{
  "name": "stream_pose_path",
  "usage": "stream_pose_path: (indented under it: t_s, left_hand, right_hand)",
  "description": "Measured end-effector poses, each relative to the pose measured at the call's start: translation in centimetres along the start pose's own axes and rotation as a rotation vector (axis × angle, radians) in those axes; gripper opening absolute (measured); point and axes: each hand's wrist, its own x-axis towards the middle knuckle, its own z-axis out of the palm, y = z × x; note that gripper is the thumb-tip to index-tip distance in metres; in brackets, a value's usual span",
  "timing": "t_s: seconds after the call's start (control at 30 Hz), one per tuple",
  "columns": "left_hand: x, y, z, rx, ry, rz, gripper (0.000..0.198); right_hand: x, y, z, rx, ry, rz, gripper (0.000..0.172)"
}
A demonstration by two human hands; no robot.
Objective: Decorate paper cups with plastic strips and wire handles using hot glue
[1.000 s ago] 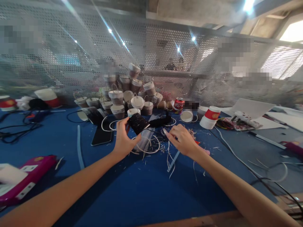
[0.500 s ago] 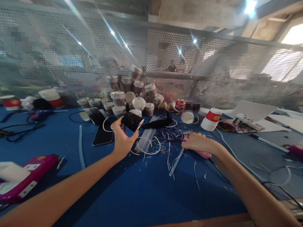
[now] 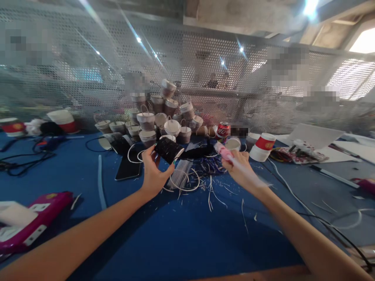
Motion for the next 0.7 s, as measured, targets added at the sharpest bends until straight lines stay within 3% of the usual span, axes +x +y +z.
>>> stream_pose_path:
  t_s: [0.13,0.27,0.4,0.7]
  left_hand:
    - [-0.2,0.4,0.2,-0.091,-0.056,-0.032,0.070]
    - [-0.2,0.3,0.2,-0.147,-0.078,-0.047,0.071]
    - [-0.3,0.2,0.2,-0.162,-0.099,-0.050,0.072]
    - [-0.3,0.1,0.2,-0.181,-0.115,-0.059,0.071]
  right_hand:
    - [-0.1,-2.9,-0.4,0.699,-0.049,0.191,0.027]
    - [-1.0,-4.4,-0.4,1.072,-0.170,0.285,0.027]
    - [-1.5,-4.6,-0.1,1.160,-0.258,0.303,0.025]
    - [-1.8,-5.1,0.1,1.164,-0.315,0.322,0.020]
